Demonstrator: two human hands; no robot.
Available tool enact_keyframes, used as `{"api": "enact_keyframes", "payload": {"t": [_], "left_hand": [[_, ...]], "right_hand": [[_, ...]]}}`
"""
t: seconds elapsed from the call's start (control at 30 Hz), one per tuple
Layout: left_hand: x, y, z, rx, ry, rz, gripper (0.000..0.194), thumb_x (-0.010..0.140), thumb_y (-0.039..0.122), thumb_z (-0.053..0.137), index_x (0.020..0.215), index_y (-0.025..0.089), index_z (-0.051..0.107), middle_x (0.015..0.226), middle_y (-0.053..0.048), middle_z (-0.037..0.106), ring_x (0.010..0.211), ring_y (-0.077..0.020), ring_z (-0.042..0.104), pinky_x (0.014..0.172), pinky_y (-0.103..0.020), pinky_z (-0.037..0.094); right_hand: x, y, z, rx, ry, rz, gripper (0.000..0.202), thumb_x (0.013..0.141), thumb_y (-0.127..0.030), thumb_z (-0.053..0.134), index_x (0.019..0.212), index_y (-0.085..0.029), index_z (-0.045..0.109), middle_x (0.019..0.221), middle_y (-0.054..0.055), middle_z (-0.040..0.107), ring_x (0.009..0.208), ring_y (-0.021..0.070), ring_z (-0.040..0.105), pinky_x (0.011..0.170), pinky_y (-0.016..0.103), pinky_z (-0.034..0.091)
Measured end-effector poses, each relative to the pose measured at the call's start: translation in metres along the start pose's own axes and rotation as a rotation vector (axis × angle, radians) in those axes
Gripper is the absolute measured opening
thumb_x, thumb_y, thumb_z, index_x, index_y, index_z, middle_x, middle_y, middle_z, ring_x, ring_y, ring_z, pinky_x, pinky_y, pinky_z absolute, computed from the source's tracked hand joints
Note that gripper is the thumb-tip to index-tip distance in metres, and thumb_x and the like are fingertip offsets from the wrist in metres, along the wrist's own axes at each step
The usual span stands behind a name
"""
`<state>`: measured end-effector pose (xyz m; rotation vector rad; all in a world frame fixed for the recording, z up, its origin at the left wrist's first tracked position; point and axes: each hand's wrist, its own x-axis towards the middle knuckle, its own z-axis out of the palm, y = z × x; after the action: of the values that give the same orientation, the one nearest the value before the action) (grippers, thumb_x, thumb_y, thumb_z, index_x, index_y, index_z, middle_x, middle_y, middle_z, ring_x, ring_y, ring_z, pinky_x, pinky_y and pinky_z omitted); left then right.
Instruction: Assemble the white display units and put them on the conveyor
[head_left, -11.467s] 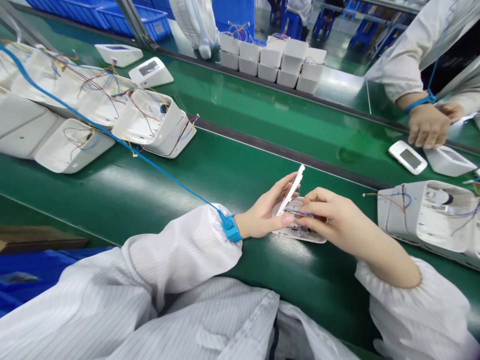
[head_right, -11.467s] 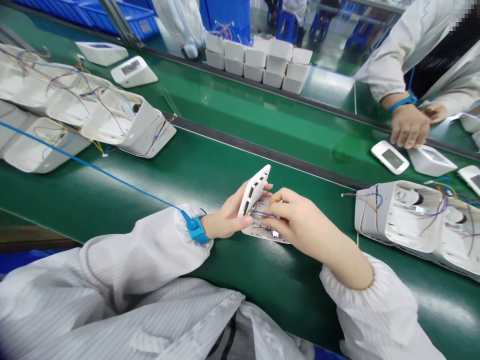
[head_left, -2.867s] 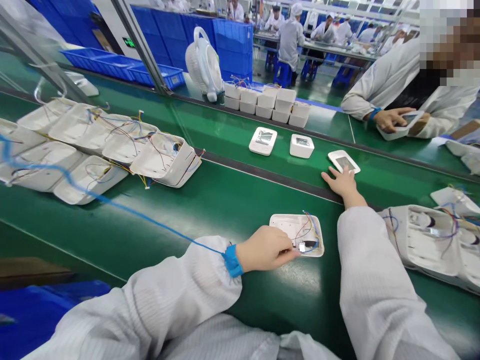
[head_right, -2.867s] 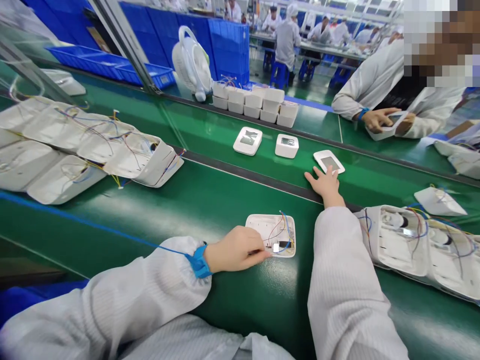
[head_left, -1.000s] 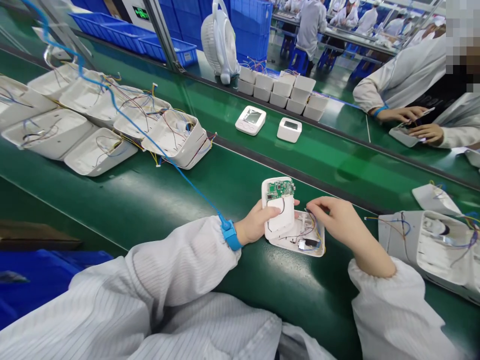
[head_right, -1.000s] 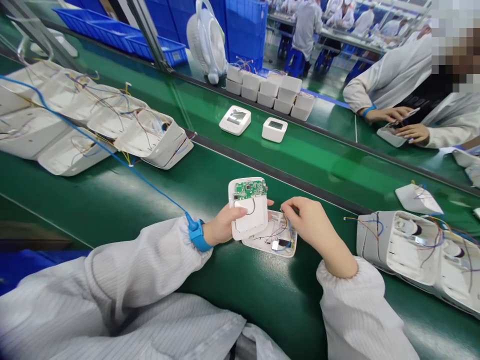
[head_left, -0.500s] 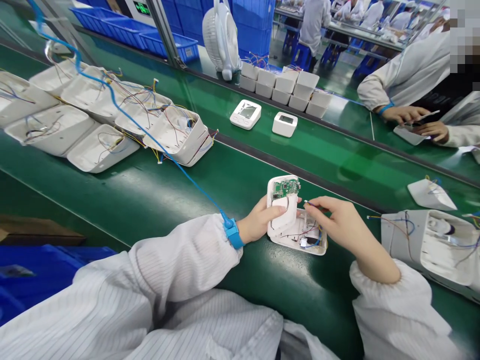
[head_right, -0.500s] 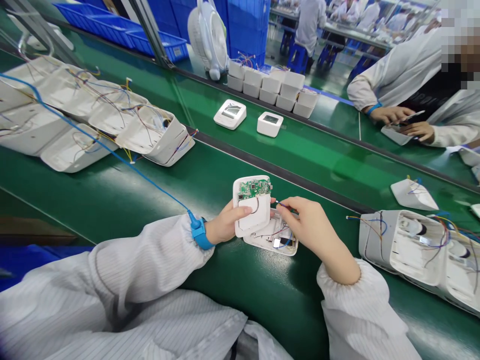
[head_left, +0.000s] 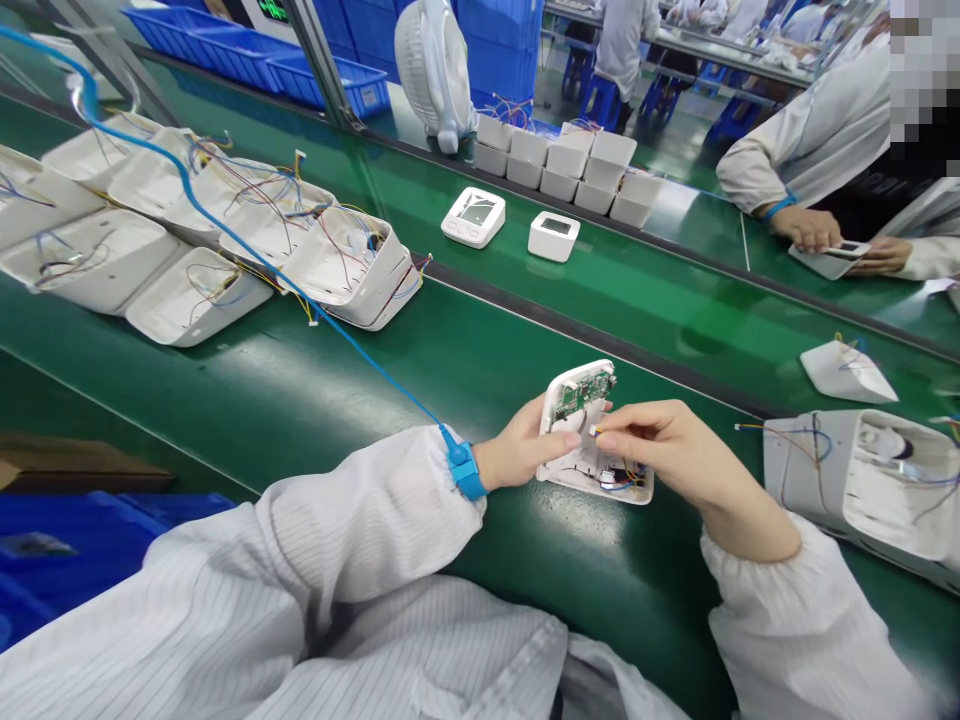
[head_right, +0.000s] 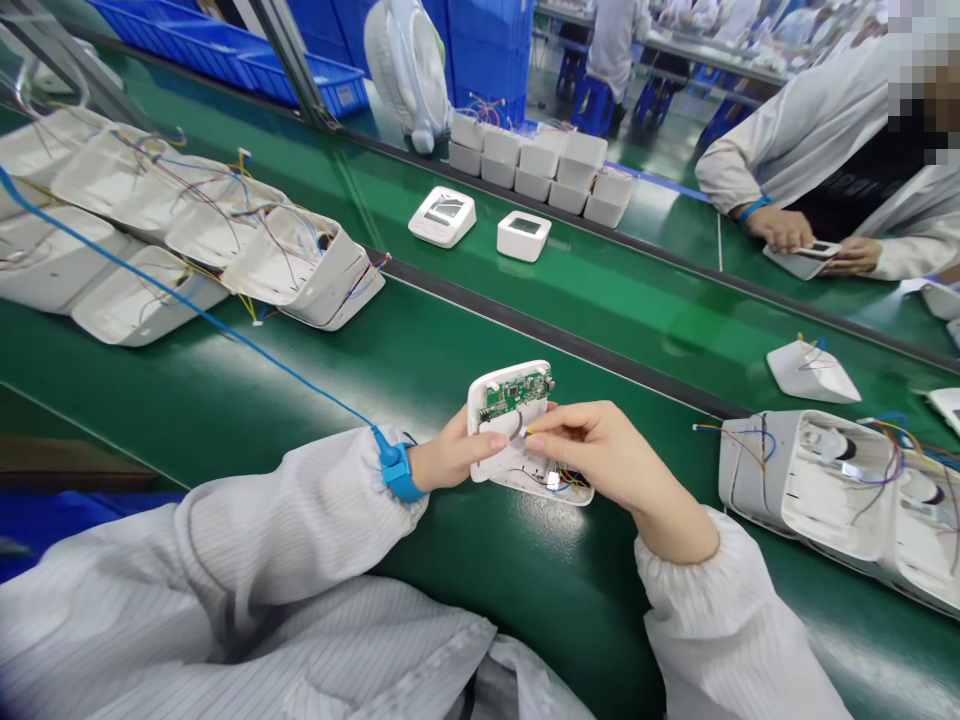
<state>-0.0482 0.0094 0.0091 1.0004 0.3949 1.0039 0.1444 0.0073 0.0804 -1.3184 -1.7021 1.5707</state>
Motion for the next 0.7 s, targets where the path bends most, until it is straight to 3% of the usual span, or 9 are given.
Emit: {"api": "enact_keyframes", "payload": {"t": [0.2, 0.7], "left_hand": [[-0.002, -0.003, 0.001, 0.049, 0.039, 0.025, 0.061, 0.074, 0.046, 0.076, 0.125, 0.016, 0.06, 0.115, -0.011, 0.07, 0.104, -0.0279, 0.065, 0.093, -0.041, 0.05], [-0.004, -0.003, 0.005, 0.158, 0.041, 0.049, 0.047, 0.081, 0.052, 0.068, 0.113, 0.017, 0.066, 0.098, -0.006, 0.068, 0.085, -0.0187, 0.06, 0.082, -0.032, 0.05]], "right_hand": [[-0.002, 0.0, 0.013, -0.312, 0.351, -0.153, 0.018, 0.081, -0.038, 0.071, 0.085, -0.021, 0.074, 0.076, 0.002, 0.072, 0.063, 0.0153, 0.062, 0.058, 0.027, 0.049], [0.003, 0.004, 0.025, -0.456, 0.476, -0.313, 0.018, 0.088, -0.034, 0.063, 0.076, -0.021, 0.067, 0.065, -0.002, 0.066, 0.056, 0.0119, 0.058, 0.054, 0.023, 0.045]]}}
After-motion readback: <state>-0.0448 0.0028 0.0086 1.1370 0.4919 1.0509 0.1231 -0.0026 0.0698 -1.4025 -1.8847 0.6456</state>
